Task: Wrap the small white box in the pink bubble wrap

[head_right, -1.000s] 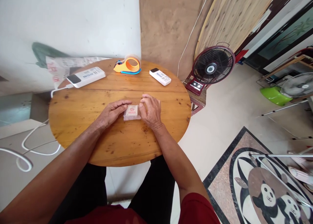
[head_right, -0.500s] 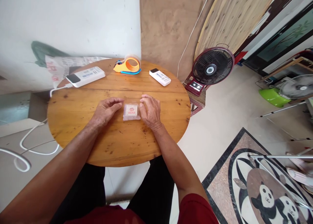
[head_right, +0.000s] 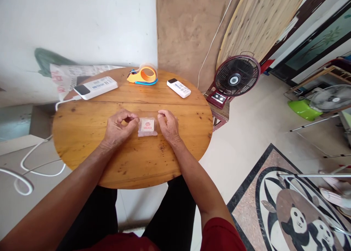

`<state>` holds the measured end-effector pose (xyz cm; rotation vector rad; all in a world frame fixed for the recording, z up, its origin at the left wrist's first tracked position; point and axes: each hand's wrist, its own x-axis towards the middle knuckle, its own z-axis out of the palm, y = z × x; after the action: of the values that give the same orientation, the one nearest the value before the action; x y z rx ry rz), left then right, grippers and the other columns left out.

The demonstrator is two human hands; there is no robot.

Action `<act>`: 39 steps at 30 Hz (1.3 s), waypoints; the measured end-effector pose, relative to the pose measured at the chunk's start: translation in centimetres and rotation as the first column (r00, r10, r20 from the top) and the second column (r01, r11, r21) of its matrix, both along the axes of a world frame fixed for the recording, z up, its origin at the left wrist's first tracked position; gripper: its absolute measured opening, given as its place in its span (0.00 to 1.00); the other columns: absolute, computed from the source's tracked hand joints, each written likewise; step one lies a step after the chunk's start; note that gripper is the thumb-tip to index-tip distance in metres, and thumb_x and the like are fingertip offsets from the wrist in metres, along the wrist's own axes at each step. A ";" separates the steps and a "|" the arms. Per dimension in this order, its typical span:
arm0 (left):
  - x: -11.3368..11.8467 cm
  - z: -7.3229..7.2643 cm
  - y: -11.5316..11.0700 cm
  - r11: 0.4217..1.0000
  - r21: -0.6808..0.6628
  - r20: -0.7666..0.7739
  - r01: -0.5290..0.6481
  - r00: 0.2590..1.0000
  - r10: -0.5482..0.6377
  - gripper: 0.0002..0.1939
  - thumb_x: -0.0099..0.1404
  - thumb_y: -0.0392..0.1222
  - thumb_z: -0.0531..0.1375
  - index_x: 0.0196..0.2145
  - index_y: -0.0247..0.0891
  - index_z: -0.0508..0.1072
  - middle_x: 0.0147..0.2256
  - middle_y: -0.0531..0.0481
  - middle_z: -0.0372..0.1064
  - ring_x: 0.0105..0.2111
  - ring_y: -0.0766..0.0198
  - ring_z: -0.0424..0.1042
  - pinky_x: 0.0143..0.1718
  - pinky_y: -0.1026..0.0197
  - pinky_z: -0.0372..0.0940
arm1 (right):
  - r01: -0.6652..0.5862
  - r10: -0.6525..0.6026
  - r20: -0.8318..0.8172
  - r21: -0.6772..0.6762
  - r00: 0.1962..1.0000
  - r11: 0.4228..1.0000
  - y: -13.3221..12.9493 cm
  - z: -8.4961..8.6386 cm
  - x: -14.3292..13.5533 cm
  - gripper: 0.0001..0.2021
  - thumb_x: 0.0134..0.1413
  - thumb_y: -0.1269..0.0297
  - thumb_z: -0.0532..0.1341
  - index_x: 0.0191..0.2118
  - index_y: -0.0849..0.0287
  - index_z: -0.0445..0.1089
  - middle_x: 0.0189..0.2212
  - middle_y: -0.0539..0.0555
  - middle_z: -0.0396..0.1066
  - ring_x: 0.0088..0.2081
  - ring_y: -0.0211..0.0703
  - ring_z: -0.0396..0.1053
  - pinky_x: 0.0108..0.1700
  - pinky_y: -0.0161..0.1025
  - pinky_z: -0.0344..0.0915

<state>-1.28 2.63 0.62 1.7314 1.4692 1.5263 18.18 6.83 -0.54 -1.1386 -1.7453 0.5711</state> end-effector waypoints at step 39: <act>0.2 -1.0 -0.2 0.960 -0.222 -0.094 0.168 0.977 -0.193 0.16 0.59 0.48 0.62 0.43 0.39 0.79 0.20 0.58 0.58 0.20 0.70 0.55 0.24 0.66 0.53 | -0.426 0.358 -0.245 -0.352 0.901 0.833 2.8 3.3 -0.9 0.11 0.48 0.65 0.65 0.40 0.58 0.74 0.31 0.50 0.77 0.34 0.40 0.75 0.41 0.38 0.69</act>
<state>-1.12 2.43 -0.42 1.7928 1.4262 1.1499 17.24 9.66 2.76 -0.9569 -1.7673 1.2919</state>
